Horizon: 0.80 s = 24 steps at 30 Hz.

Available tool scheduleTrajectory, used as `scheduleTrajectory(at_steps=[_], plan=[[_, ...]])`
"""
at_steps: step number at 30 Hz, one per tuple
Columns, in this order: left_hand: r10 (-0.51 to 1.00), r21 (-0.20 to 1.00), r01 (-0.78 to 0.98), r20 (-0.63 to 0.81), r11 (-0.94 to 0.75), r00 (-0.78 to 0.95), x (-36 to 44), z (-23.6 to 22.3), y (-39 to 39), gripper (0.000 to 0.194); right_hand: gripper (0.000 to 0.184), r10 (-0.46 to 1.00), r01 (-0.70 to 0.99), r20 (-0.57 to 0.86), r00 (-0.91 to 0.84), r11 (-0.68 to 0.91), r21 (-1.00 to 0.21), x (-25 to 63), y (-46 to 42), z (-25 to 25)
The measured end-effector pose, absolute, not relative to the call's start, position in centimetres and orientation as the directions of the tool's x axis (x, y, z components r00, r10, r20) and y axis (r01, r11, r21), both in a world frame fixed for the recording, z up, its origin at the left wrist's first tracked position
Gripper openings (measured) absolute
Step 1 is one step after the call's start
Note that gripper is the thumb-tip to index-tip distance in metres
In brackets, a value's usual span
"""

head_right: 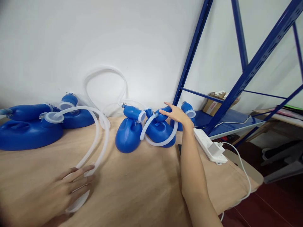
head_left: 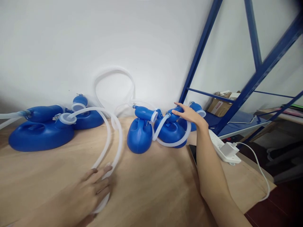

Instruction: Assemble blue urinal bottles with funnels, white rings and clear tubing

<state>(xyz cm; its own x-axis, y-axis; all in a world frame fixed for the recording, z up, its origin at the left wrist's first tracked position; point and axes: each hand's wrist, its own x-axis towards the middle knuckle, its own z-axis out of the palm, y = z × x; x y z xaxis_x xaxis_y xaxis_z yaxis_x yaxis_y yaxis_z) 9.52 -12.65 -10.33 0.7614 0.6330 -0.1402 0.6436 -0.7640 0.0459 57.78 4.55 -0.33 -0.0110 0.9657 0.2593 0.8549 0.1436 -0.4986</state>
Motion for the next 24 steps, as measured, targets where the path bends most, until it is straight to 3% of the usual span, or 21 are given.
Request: scheduleTrajectory(at_steps=[3, 6, 8, 11, 14, 20, 24], plan=[[0.515, 0.212, 0.530, -0.123, -0.821, 0.848, 10.7, -7.7, -13.1, 0.079, 0.090, 0.951, 0.830, 0.310, 0.011, 0.164, -0.534, 57.9, 5.1, -1.2], [0.441, 0.292, 0.440, -0.066, -0.849, 0.895, 13.1, -5.5, -13.4, 0.075, 0.087, 0.949, 0.841, 0.315, 0.030, 0.146, -0.521, 57.9, 5.4, -1.5], [0.445, 0.240, 0.431, 0.005, -0.870, 0.896, 15.7, -4.9, -13.2, 0.063, 0.082, 0.952, 0.850, 0.307, 0.000, 0.161, -0.502, 57.7, 5.4, -1.3], [0.413, 0.063, 0.409, 0.104, -0.910, 0.905, 20.7, -5.4, -11.7, 0.055, 0.065, 0.956, 0.847, 0.276, -0.100, 0.228, -0.481, 57.4, 5.2, -0.7], [0.356, -0.119, 0.386, 0.214, -0.915, 0.909, 26.2, -5.7, -9.0, 0.074, 0.057, 0.966, 0.850, 0.210, -0.148, 0.233, -0.472, 57.2, 4.8, -0.1], [0.601, 0.008, 0.627, 0.294, -0.779, 0.743, 34.5, -5.0, -4.3, 0.079, 0.050, 0.960, 0.849, 0.153, -0.234, 0.279, -0.449, 57.1, 3.4, 1.1], [0.648, 0.036, 0.666, 0.275, -0.745, 0.710, 36.2, -5.3, -3.5, 0.079, 0.071, 0.945, 0.802, 0.251, -0.208, 0.312, -0.509, 57.5, 3.1, 0.9]])
